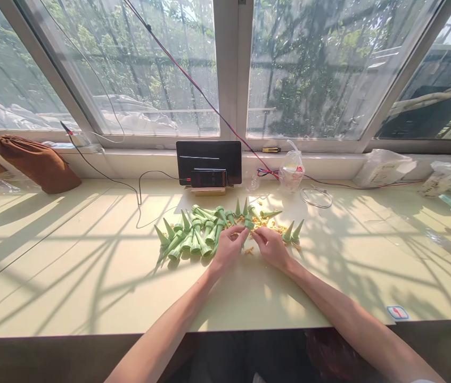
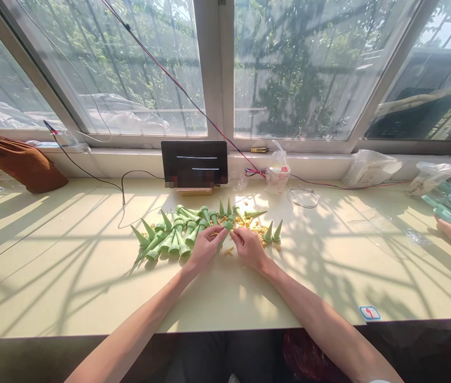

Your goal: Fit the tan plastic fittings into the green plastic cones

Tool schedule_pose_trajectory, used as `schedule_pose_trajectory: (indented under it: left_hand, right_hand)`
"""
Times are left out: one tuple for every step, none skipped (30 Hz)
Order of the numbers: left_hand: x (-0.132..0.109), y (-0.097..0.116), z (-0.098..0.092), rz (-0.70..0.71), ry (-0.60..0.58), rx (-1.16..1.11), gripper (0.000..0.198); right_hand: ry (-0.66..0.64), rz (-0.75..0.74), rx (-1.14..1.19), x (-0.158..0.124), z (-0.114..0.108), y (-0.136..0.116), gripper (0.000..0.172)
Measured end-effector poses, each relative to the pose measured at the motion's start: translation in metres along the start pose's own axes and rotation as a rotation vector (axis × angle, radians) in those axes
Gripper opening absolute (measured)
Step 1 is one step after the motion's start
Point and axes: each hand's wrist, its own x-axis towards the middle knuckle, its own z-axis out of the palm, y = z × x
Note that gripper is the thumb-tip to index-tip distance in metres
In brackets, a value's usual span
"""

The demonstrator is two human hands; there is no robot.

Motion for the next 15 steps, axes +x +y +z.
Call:
schedule_pose_trajectory:
  left_hand:
    - [0.0005, -0.0015, -0.0002, 0.004, -0.002, 0.005, 0.039]
    - [0.0011, -0.0030, -0.0005, 0.008, -0.003, 0.013, 0.038]
    - [0.0016, -0.0044, -0.0009, 0.014, -0.004, 0.022, 0.038]
    - [0.0021, -0.0058, -0.0012, 0.020, -0.005, 0.031, 0.038]
    - [0.0026, -0.0072, -0.0016, 0.027, -0.008, 0.038, 0.038]
    - [0.0031, -0.0084, -0.0019, 0.033, -0.012, 0.041, 0.039]
    - [0.0035, -0.0094, -0.0022, 0.038, -0.014, 0.040, 0.039]
    - [0.0039, -0.0103, -0.0024, 0.039, -0.015, 0.034, 0.039]
    - [0.0042, -0.0108, -0.0024, 0.040, -0.014, 0.025, 0.039]
    - [0.0045, -0.0112, -0.0023, 0.042, -0.012, 0.014, 0.039]
    - [0.0047, -0.0113, -0.0021, 0.045, -0.010, 0.004, 0.039]
    - [0.0049, -0.0112, -0.0016, 0.051, -0.010, -0.003, 0.039]
    - [0.0049, -0.0109, -0.0011, 0.059, -0.009, -0.004, 0.039]
    - [0.0049, -0.0106, -0.0006, 0.067, -0.006, 0.001, 0.040]
    - [0.0048, -0.0103, 0.0000, 0.074, 0.000, 0.012, 0.040]
  right_hand:
    - [-0.005, 0.009, 0.011, 0.0000, -0.0002, -0.0011, 0.034]
    - [-0.010, 0.018, 0.026, 0.0001, -0.0005, -0.0024, 0.035]
    - [-0.017, 0.032, 0.048, 0.0001, -0.0010, -0.0039, 0.036]
    - [-0.028, 0.056, 0.081, 0.0001, -0.0016, -0.0053, 0.037]
    - [-0.044, 0.091, 0.127, 0.0000, -0.0021, -0.0065, 0.037]
    - [-0.066, 0.134, 0.184, -0.0002, -0.0025, -0.0074, 0.036]
    - [-0.093, 0.179, 0.249, -0.0003, -0.0027, -0.0079, 0.036]
    - [-0.118, 0.219, 0.317, -0.0005, -0.0026, -0.0079, 0.035]
    - [-0.140, 0.252, 0.381, -0.0006, -0.0023, -0.0073, 0.035]
    - [-0.157, 0.275, 0.436, -0.0006, -0.0017, -0.0065, 0.035]
    - [-0.171, 0.292, 0.480, -0.0005, -0.0009, -0.0055, 0.036]
    - [-0.177, 0.304, 0.510, -0.0003, -0.0001, -0.0047, 0.036]
    - [-0.174, 0.313, 0.527, 0.0000, 0.0007, -0.0043, 0.036]
    - [-0.162, 0.318, 0.532, 0.0003, 0.0013, -0.0046, 0.036]
    - [-0.142, 0.314, 0.525, 0.0005, 0.0016, -0.0055, 0.036]
